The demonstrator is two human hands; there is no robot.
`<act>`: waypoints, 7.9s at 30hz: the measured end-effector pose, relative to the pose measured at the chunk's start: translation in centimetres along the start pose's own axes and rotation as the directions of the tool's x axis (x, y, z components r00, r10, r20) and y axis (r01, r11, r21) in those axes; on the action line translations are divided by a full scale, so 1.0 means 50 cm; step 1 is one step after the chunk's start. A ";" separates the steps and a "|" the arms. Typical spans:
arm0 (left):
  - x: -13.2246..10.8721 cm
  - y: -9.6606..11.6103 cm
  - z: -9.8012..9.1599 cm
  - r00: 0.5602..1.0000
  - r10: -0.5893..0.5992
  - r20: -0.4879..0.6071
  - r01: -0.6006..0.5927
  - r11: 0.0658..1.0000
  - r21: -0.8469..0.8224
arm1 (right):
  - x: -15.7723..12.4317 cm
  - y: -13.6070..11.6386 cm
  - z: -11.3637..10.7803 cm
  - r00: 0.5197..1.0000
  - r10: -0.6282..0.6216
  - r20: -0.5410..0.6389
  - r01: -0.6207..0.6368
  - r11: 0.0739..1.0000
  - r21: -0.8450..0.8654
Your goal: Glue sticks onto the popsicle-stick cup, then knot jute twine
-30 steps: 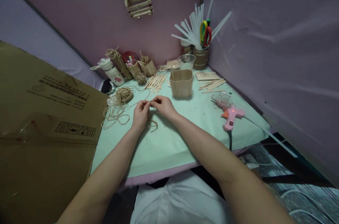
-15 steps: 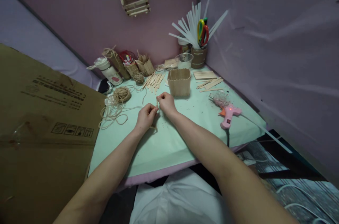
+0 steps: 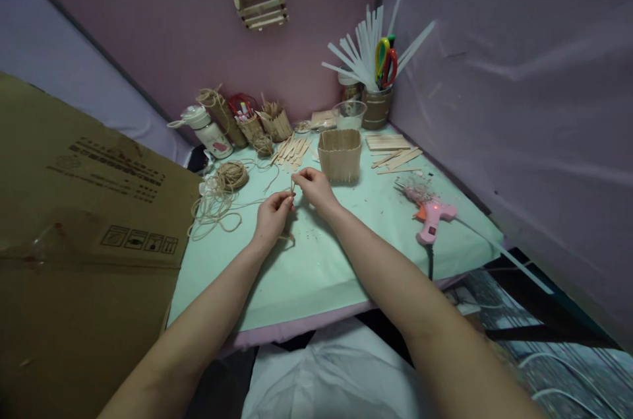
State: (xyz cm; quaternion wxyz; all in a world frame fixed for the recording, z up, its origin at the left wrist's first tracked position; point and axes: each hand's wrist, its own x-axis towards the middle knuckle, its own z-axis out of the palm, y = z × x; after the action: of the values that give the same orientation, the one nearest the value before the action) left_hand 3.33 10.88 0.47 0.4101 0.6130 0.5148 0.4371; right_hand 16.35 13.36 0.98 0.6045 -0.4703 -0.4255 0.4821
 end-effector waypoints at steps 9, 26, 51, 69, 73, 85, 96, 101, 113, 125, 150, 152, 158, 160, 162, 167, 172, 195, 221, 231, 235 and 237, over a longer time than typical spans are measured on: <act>0.014 0.004 -0.017 0.994 0.084 -0.072 -0.092 0.989 -0.119 | -0.011 -0.003 0.011 0.991 0.120 0.065 -0.125 0.990 0.064; 0.005 -0.001 -0.008 0.993 0.102 0.066 -0.095 0.991 -0.099 | -0.015 0.014 0.018 0.983 0.146 0.114 -0.165 0.971 0.173; 0.025 -0.020 -0.021 0.992 0.055 -0.117 -0.069 0.990 -0.122 | -0.037 -0.006 0.006 0.811 -0.473 0.344 0.584 0.684 -0.438; 0.019 -0.005 -0.017 0.986 0.116 -0.118 -0.118 0.993 -0.012 | -0.027 -0.004 0.024 0.977 -0.156 0.144 0.174 0.978 -0.118; 0.014 -0.001 -0.014 0.990 0.128 -0.061 -0.128 0.992 0.000 | -0.023 0.002 0.024 0.997 0.023 0.078 -0.027 0.998 0.054; 0.008 0.006 -0.015 0.993 0.111 -0.050 -0.111 0.994 -0.002 | -0.026 -0.002 0.018 0.990 0.102 0.097 -0.112 0.989 0.099; 0.012 -0.003 -0.014 0.987 0.093 -0.128 -0.096 0.995 -0.018 | -0.023 0.007 0.027 0.988 -0.147 0.053 0.153 0.981 -0.121; 0.014 -0.004 -0.016 0.986 0.081 -0.144 -0.086 0.996 -0.029 | -0.023 0.007 0.024 0.979 -0.185 0.081 0.197 0.964 -0.177; 0.015 -0.006 -0.019 0.987 0.066 -0.144 -0.074 0.996 -0.053 | -0.023 0.008 0.025 0.986 -0.137 0.090 0.151 0.974 -0.171; 0.024 -0.012 -0.015 0.992 -0.014 -0.122 -0.024 0.953 -0.302 | -0.028 0.010 0.026 0.997 0.070 0.033 -0.069 0.997 -0.035; 0.024 -0.019 -0.019 0.982 0.118 -0.150 -0.138 0.981 -0.136 | -0.040 -0.004 0.026 0.958 -0.286 0.024 0.273 0.882 -0.384; 0.022 -0.015 -0.019 0.981 0.117 -0.158 -0.137 0.983 -0.121 | -0.038 -0.002 0.025 0.963 -0.267 0.023 0.257 0.895 -0.365; 0.018 -0.010 -0.015 0.984 0.053 -0.168 -0.074 0.990 -0.124 | -0.036 0.005 0.027 0.952 -0.303 0.040 0.293 0.869 -0.398; 0.018 -0.010 -0.012 0.986 0.032 -0.165 -0.058 0.987 -0.151 | -0.038 0.005 0.028 0.945 -0.320 0.061 0.316 0.855 -0.411; 0.020 -0.009 -0.012 0.986 -0.023 -0.162 -0.017 0.972 -0.236 | -0.042 0.004 0.031 0.938 -0.335 0.084 0.339 0.846 -0.411; 0.035 0.000 -0.030 0.941 -0.276 0.198 0.340 0.760 -0.554 | -0.054 -0.002 0.034 0.876 -0.440 0.198 0.482 0.782 -0.395; 0.038 0.000 -0.041 0.947 -0.211 0.241 0.312 0.783 -0.538 | -0.046 -0.003 0.033 0.941 -0.319 0.114 0.338 0.886 -0.317; 0.014 0.000 -0.020 0.989 0.130 -0.073 -0.125 0.990 0.071 | -0.023 0.010 0.021 0.995 -0.078 0.061 0.085 0.989 -0.122; 0.001 0.007 -0.012 0.984 0.152 -0.094 -0.152 0.988 0.007 | -0.015 -0.025 0.006 0.998 -0.051 0.034 0.047 0.992 0.118; 0.004 -0.007 -0.011 0.970 0.242 0.015 -0.242 0.970 0.011 | -0.018 -0.018 0.004 0.942 0.192 0.276 -0.224 0.971 0.087; 0.004 -0.006 -0.012 0.972 0.235 0.025 -0.235 0.971 0.040 | -0.019 -0.010 0.004 0.947 0.165 0.275 -0.210 0.967 0.144; 0.002 -0.003 -0.012 0.974 0.224 0.036 -0.225 0.974 0.033 | -0.015 0.000 0.006 0.964 0.160 0.211 -0.197 0.966 0.169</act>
State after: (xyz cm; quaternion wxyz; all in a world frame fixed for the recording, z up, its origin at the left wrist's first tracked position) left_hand 2.73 11.03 0.49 0.3548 0.6818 0.4435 0.4610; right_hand 15.95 12.69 0.99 0.5555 -0.3981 -0.3908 0.6167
